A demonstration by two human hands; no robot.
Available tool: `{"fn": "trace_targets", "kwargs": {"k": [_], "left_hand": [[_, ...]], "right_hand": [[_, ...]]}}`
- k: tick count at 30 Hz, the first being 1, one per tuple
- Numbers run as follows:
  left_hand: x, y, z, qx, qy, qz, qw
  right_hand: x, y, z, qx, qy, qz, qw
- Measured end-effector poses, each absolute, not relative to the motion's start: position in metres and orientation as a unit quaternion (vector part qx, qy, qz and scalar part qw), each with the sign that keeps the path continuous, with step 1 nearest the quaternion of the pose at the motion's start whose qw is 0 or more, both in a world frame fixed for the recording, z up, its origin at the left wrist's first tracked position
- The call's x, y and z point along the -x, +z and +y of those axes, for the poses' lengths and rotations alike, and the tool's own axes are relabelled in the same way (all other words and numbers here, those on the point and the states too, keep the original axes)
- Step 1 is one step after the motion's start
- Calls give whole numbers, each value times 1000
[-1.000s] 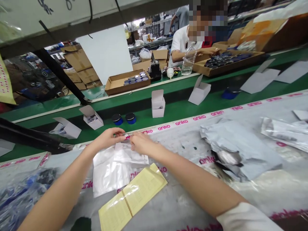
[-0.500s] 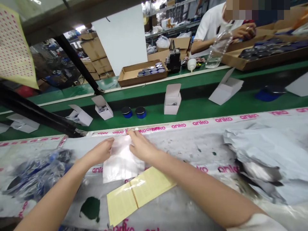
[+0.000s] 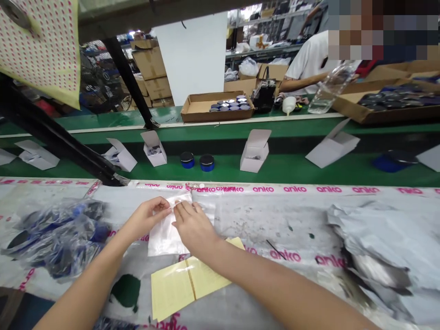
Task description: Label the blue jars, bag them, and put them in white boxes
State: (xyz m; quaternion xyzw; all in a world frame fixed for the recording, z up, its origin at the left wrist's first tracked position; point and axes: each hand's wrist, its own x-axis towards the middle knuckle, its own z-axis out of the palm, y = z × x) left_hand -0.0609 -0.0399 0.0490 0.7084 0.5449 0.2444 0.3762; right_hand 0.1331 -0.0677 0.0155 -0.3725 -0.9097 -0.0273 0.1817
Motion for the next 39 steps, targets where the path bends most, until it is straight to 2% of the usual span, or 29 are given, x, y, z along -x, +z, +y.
{"fn": "trace_targets", "kwargs": {"k": [3,8,15,23,26,29,32,36,39], "left_hand": [[64,44,-44,-703,254,546,378],[64,38,-46,-696,277,544,377],[67,40,-49,-694,328,544,338],[69,36,-56,-778,244,529,237],[68,35,-60,-792,209,538,200],[69,36,-62,-802,162,547,177],[71,43,-58,-799,166,555,162],[64,64,-27,-749,261,589,152],[48,76,21,-678,360,622,155]], "right_hand": [[-141,22,-79,393,-40,-899,191],[-149,20,-91,273,-47,-942,189],[-120,30,-79,360,-7,-912,199],[-133,25,-89,317,-2,-932,178],[-130,39,-84,321,36,-932,166],[-143,66,-57,362,127,-909,161],[-163,80,3,517,172,-814,202],[-170,66,87,592,181,-756,214],[-166,52,109,598,208,-743,217]]}}
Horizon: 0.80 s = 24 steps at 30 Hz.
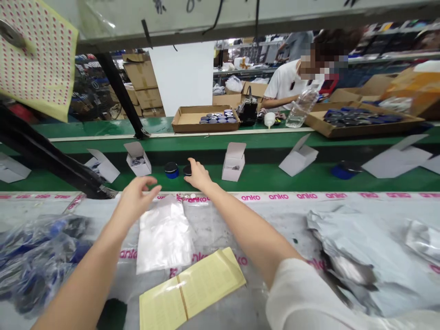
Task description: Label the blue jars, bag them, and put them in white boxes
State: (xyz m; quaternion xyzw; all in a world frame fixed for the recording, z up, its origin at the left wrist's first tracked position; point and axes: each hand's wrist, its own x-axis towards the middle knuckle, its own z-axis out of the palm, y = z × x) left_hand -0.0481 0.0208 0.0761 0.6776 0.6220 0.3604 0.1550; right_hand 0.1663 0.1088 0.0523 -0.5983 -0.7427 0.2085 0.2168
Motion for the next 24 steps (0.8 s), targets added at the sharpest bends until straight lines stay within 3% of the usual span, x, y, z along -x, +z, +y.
{"fn": "trace_targets", "kwargs": {"k": [5,10,18,21,24], "left_hand": [[22,60,106,-641,382,640,183],[13,45,136,-633,358,645,236],[-41,58,55,-763,260,468,362],[-61,56,14,-812,190,427,349],[-60,61,-14,-830,195,435,290]], "right_hand": [[-197,57,62,565,230,-753,246],[-266,60,-16,584,242,-732,253],[-313,41,-78,602,258,-705,271],[-307,45,-96,595,177,-724,302],[-299,52,-121,599,137,-713,338]]}}
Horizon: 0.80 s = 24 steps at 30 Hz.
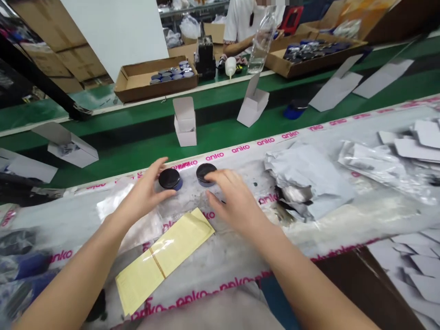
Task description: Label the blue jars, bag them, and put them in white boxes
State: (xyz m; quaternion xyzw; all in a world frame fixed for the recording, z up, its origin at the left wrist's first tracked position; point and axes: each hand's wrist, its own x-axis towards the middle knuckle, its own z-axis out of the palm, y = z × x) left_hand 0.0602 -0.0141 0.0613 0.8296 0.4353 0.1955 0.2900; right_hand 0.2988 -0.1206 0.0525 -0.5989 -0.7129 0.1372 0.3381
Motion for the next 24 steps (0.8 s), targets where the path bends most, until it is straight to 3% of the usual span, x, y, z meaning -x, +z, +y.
{"fn": "trace_targets", "kwargs": {"k": [3,5,8,17,24], "left_hand": [[-50,69,-43,-835,211,442,252],[-48,68,-63,-845,158,417,295],[-52,53,-86,-826,106,411,371],[-52,34,-85,-800,139,338,476],[-53,38,-88,-801,130,351,468]], "right_hand": [[-291,51,-146,584,233,-724,284],[-284,44,-159,566,256,-736,268],[-270,27,-172,560,211,-743,299],[-248,6,-182,540,189,-694,436],[-247,11,-184,551,154,-707,417]]}}
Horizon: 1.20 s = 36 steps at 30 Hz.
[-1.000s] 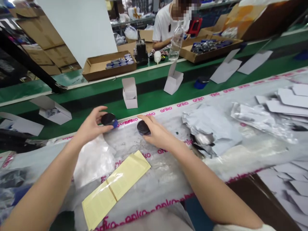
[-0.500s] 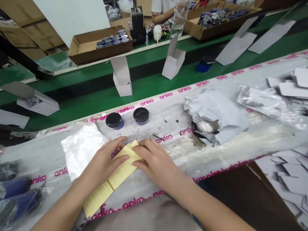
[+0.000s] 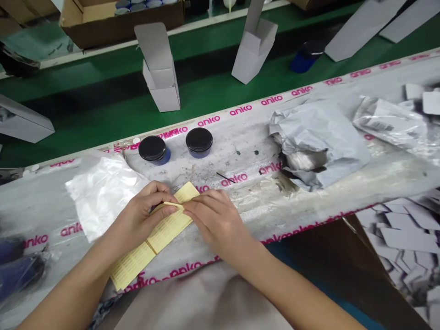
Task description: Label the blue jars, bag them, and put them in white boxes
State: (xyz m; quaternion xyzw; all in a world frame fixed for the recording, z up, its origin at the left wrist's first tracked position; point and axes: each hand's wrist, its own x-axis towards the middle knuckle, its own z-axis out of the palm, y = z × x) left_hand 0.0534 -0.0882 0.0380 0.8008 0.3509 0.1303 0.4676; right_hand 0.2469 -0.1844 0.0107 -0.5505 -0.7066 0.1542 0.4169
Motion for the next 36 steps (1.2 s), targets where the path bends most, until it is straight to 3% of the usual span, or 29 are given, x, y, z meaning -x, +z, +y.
{"fn": "trace_targets", "kwargs": {"k": [6,13,22,29,36], "left_hand": [[-57,45,-88,-796,106,344,487],[-62,40,-96,-784,95,392,471],[-68,30,-103,-774,131,415,460],[-57,38,-103,-803,140,392,426],[-39,59,-36,-757,314,474,324]], "right_hand": [[-251,13,-187,544,115,-743,373],[-255,17,-181,557,314,-655,402],[-259,22,-177,572,431,-565,409],[-266,27,-167,588,498,-418,481],[-276,27,-154,568,585,-347,463]]}}
